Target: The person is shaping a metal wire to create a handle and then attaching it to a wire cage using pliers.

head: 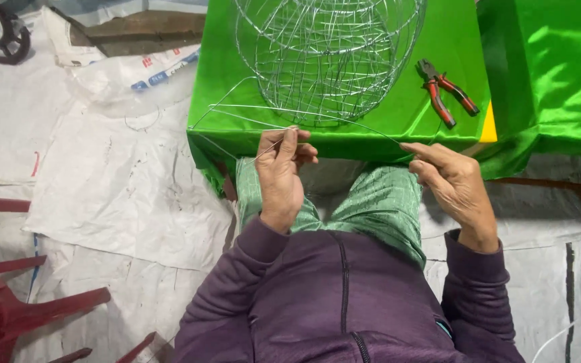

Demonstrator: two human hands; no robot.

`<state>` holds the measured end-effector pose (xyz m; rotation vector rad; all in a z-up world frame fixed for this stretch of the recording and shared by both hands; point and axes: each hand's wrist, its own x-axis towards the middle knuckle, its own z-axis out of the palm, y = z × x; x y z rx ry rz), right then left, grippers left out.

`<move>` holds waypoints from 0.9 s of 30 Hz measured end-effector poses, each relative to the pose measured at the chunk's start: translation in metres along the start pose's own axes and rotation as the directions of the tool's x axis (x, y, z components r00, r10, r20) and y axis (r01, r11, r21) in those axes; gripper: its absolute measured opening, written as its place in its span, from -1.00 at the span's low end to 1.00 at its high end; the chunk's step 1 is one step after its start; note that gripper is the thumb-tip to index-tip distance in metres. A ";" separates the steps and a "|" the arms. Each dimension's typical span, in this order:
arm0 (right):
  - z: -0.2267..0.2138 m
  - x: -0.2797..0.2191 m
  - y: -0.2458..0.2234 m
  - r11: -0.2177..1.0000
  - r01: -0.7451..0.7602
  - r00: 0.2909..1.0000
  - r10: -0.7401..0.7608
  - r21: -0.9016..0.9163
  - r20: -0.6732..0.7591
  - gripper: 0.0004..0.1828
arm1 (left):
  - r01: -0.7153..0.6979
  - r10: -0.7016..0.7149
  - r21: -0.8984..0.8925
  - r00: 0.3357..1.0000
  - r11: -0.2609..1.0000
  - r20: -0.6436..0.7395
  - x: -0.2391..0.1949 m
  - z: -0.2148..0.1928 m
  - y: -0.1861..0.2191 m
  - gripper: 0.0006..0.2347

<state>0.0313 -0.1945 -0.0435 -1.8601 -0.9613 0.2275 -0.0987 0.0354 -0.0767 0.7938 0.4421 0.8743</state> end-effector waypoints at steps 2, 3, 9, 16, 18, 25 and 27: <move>0.013 0.013 -0.011 0.997 0.068 0.998 -0.067 -0.031 0.011 -0.66 | 0.019 -0.019 -0.005 0.999 1.000 0.035 -0.009 0.011 -0.009 -0.93; 0.020 0.020 -0.017 0.988 0.143 0.990 -0.142 -0.063 0.018 -0.61 | 0.031 -0.030 -0.012 0.996 0.999 0.078 -0.014 0.017 -0.014 -0.95; 0.051 0.043 -0.026 0.927 0.346 0.938 -0.346 -0.143 0.026 -0.72 | 0.169 -0.151 -0.117 0.978 0.979 0.146 -0.042 0.039 -0.032 -0.90; 0.048 0.041 -0.019 0.982 0.187 0.982 -0.186 0.018 -0.008 -0.79 | 0.253 -0.258 0.051 0.948 0.966 0.187 -0.032 0.007 -0.054 -0.87; 0.040 0.040 -0.012 0.991 0.125 0.991 -0.122 0.057 -0.056 -0.75 | 0.206 -0.237 0.188 0.958 0.960 0.161 -0.032 0.004 -0.038 -0.64; 0.035 0.032 -0.004 0.993 0.076 0.995 -0.070 0.095 -0.068 -0.72 | -0.238 0.141 0.421 0.958 0.876 0.248 -0.011 0.007 -0.002 -0.50; 0.038 0.031 -0.003 0.982 -0.002 0.999 0.010 0.187 -0.039 -0.83 | -0.242 0.167 0.244 0.942 0.939 0.291 -0.010 0.013 0.005 -0.76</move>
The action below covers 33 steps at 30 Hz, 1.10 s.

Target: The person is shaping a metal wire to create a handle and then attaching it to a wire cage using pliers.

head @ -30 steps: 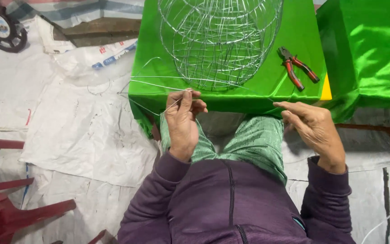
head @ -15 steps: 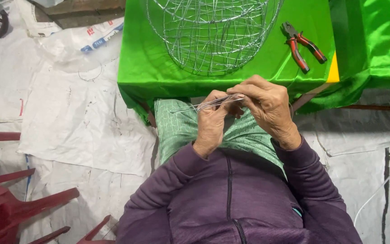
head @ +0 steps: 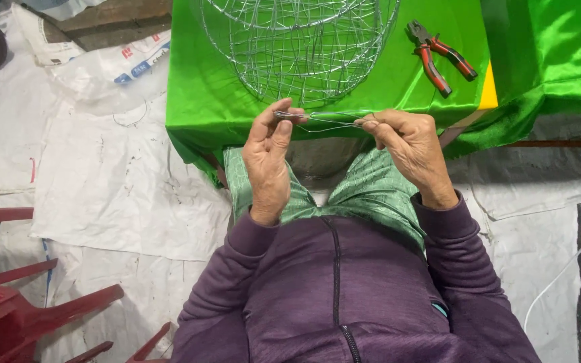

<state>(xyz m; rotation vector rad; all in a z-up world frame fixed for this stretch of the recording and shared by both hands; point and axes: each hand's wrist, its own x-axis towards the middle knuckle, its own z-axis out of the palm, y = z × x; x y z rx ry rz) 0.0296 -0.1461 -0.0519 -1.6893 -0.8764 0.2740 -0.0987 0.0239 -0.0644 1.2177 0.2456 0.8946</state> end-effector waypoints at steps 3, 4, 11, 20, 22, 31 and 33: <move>-0.001 -0.001 0.004 0.991 -0.026 0.999 0.022 0.127 0.032 -0.85 | -0.011 0.010 -0.040 1.000 0.999 -0.021 0.005 -0.008 -0.012 -0.83; -0.003 -0.003 0.009 0.992 -0.028 0.999 0.024 0.126 0.030 -0.85 | -0.009 0.008 -0.041 1.000 0.999 -0.019 0.006 -0.012 -0.013 -0.83; -0.010 0.002 0.019 0.889 -0.075 0.975 -0.029 0.452 0.219 -0.65 | 0.096 -0.041 -0.178 0.955 0.979 0.292 0.021 -0.020 0.009 -0.89; -0.004 0.018 0.005 0.905 -0.013 0.962 -0.105 0.424 0.254 -0.90 | 0.348 -0.351 0.099 0.801 0.932 0.486 0.016 -0.015 0.038 -0.82; -0.002 0.019 0.007 0.901 -0.015 0.964 -0.102 0.434 0.245 -0.89 | 0.346 -0.365 0.135 0.783 0.928 0.504 0.018 -0.015 0.040 -0.79; 0.002 0.025 0.013 0.906 -0.037 0.960 -0.085 0.421 0.268 -0.89 | 0.352 -0.347 0.084 0.803 0.932 0.485 0.016 -0.008 0.029 -0.88; 0.001 0.028 0.008 0.908 -0.043 0.949 -0.093 0.417 0.301 -0.90 | 0.359 -0.360 0.097 0.799 0.928 0.481 0.014 -0.007 0.025 -0.88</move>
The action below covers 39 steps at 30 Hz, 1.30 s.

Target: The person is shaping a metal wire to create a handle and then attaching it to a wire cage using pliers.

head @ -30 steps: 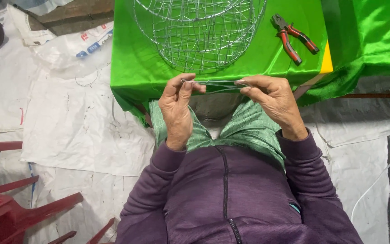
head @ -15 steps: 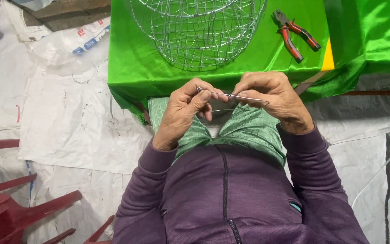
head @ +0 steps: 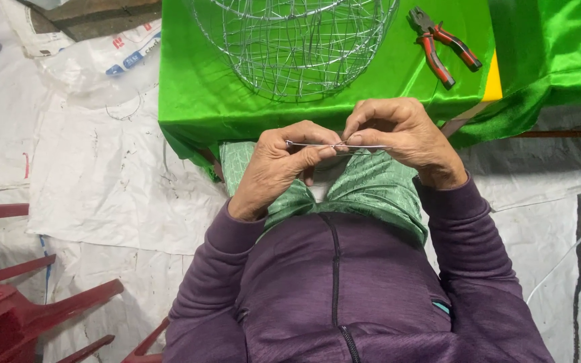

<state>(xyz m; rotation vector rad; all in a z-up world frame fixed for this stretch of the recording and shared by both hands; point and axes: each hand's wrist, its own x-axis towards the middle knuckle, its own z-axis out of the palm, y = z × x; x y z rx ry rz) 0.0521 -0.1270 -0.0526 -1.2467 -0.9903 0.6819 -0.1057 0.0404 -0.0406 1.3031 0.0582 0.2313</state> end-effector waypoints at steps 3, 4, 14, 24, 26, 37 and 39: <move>-0.003 0.002 -0.015 0.993 0.031 0.995 -0.020 -0.110 0.099 -0.94 | -0.011 0.008 0.065 0.999 0.998 0.043 0.000 -0.001 0.008 -0.91; -0.004 0.005 -0.016 0.994 0.031 0.995 -0.020 -0.108 0.097 -0.94 | -0.008 0.005 0.066 0.999 0.998 0.044 0.000 -0.003 0.010 -0.91; -0.002 0.025 -0.069 0.823 0.127 0.974 0.001 -0.554 0.225 -0.90 | -0.054 0.017 0.407 0.996 0.912 0.092 0.000 -0.006 0.039 -0.93; 0.021 0.020 -0.078 -0.034 0.374 0.919 -0.123 -0.927 0.375 -0.90 | -0.085 0.039 0.712 0.996 0.697 0.080 -0.002 -0.008 0.041 -0.94; 0.028 0.019 -0.079 -0.069 0.363 0.922 -0.119 -0.929 0.369 -0.85 | -0.125 0.079 0.744 0.992 0.657 0.097 0.000 -0.006 0.040 -0.96; 0.017 0.005 -0.094 0.009 0.334 0.911 -0.259 -0.942 0.321 -0.94 | -0.006 0.048 0.424 0.995 0.906 -0.089 -0.001 -0.019 0.047 -0.78; 0.025 -0.002 -0.095 0.061 0.325 0.911 -0.287 -0.944 0.295 -0.91 | -0.208 0.273 0.364 0.952 0.908 -0.136 -0.001 -0.020 0.038 -0.77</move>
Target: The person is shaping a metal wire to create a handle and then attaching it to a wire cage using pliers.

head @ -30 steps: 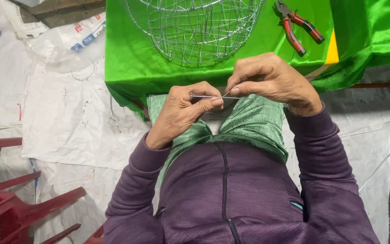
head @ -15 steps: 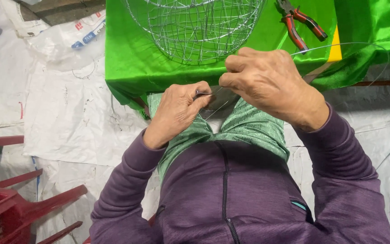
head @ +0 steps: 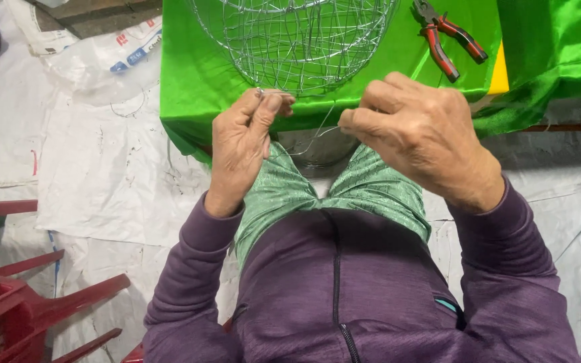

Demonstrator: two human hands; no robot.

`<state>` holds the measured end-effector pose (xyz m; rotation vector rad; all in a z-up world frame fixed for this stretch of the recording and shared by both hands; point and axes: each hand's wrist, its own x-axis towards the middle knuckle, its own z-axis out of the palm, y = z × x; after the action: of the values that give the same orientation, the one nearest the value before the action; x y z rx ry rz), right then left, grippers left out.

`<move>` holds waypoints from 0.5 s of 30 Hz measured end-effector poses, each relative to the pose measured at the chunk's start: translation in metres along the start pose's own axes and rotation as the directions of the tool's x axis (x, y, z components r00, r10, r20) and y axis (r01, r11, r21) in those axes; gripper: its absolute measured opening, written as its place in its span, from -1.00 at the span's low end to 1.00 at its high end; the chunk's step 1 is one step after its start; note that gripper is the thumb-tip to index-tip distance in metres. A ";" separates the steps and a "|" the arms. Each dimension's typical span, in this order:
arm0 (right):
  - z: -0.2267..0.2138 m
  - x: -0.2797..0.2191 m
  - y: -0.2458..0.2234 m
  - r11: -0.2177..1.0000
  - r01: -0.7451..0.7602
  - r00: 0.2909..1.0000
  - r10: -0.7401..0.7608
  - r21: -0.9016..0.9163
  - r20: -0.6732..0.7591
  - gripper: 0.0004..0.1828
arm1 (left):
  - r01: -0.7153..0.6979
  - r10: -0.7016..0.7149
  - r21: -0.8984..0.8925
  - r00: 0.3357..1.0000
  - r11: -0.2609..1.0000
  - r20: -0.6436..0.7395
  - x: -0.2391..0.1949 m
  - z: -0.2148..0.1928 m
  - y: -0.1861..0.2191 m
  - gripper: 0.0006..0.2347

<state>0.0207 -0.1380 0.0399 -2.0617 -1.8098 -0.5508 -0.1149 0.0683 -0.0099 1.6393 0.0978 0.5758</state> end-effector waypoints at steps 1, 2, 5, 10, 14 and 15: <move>0.001 -0.003 -0.004 1.000 0.002 1.000 -0.002 -0.001 -0.003 -0.91 | -0.003 0.003 0.001 1.000 1.000 0.000 0.001 0.000 -0.003 -0.77; 0.002 -0.006 -0.008 0.999 -0.019 1.000 0.018 0.048 0.023 -0.96 | -0.045 0.043 -0.029 0.996 0.999 -0.081 0.002 0.000 -0.007 -0.84; 0.012 -0.017 -0.012 0.979 -0.072 0.996 0.062 0.191 0.061 -0.82 | -0.134 0.143 0.055 0.969 0.989 -0.203 0.004 0.000 -0.005 -0.87; 0.041 -0.036 -0.009 0.858 -0.223 0.975 0.204 0.462 0.091 -0.85 | -0.155 0.231 0.266 0.930 0.952 -0.285 0.005 0.009 -0.007 -0.90; 0.048 -0.037 -0.012 0.822 -0.268 0.960 0.274 0.502 0.064 -0.87 | -0.174 0.246 0.259 0.929 0.950 -0.276 0.006 0.014 -0.015 -0.91; 0.050 -0.036 -0.013 0.838 -0.264 0.959 0.280 0.478 0.038 -0.86 | -0.174 0.238 0.243 0.934 0.954 -0.267 0.005 0.016 -0.018 -0.91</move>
<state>0.0068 -0.1428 -0.0213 -1.8903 -1.4113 -0.0413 -0.0988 0.0590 -0.0259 1.7763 0.2134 1.0010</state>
